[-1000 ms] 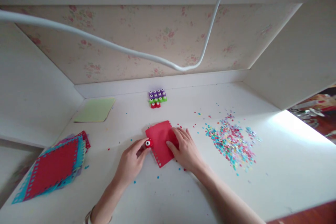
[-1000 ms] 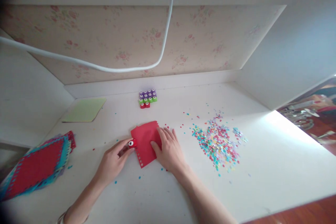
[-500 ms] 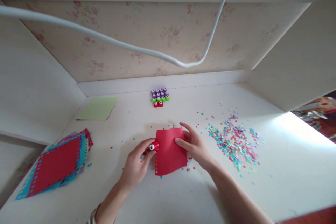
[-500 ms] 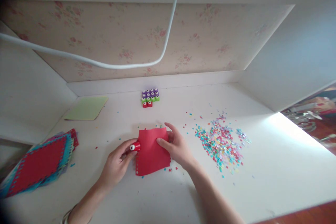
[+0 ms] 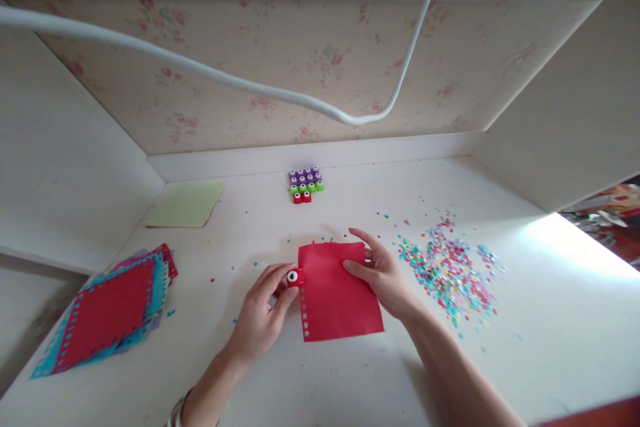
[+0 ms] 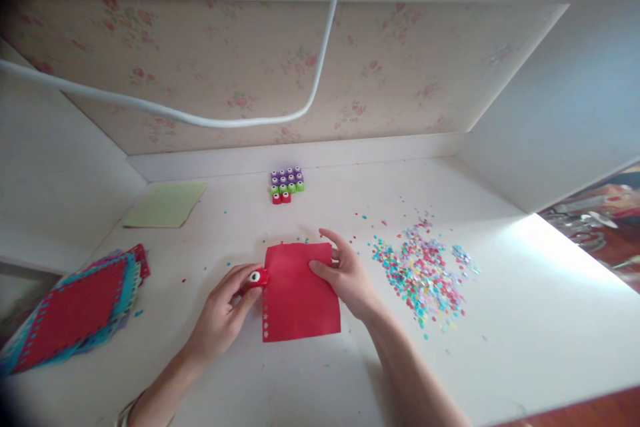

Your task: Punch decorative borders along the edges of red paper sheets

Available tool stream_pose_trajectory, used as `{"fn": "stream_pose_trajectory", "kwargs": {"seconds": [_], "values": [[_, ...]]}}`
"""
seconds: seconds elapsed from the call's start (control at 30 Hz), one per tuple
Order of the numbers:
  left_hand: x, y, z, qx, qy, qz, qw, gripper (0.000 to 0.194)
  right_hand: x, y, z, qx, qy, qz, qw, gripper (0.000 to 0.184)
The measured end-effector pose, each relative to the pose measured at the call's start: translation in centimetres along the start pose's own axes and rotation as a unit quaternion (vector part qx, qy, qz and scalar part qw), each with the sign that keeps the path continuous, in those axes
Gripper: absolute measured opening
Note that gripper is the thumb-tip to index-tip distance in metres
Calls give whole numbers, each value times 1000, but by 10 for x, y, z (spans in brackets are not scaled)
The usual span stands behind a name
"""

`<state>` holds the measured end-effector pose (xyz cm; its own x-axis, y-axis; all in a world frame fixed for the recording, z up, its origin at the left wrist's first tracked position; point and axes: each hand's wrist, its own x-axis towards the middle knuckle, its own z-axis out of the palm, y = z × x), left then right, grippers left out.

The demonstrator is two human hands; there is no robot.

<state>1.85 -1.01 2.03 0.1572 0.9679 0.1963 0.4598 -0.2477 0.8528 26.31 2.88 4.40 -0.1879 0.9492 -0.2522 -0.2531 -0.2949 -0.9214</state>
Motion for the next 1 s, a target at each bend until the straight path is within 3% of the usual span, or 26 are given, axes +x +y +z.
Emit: {"fn": "stream_pose_trajectory", "kwargs": {"seconds": [0.17, 0.4, 0.6, 1.0], "values": [[-2, 2, 3, -33, -15, -32, 999, 33, -1, 1, 3, 11, -3, 20, 1000, 70], [-1, -4, 3, -51, -24, -25, 998, 31, -2, -6, 5, 12, 21, 36, 999, 69], [-1, -4, 5, -81, -21, -36, 996, 31, -1, -2, 3, 8, -11, 41, 999, 68], [-1, 4, 5, -130, -54, -32, 990, 31, 2, -2, 0, 10, -5, 55, 998, 62]]}}
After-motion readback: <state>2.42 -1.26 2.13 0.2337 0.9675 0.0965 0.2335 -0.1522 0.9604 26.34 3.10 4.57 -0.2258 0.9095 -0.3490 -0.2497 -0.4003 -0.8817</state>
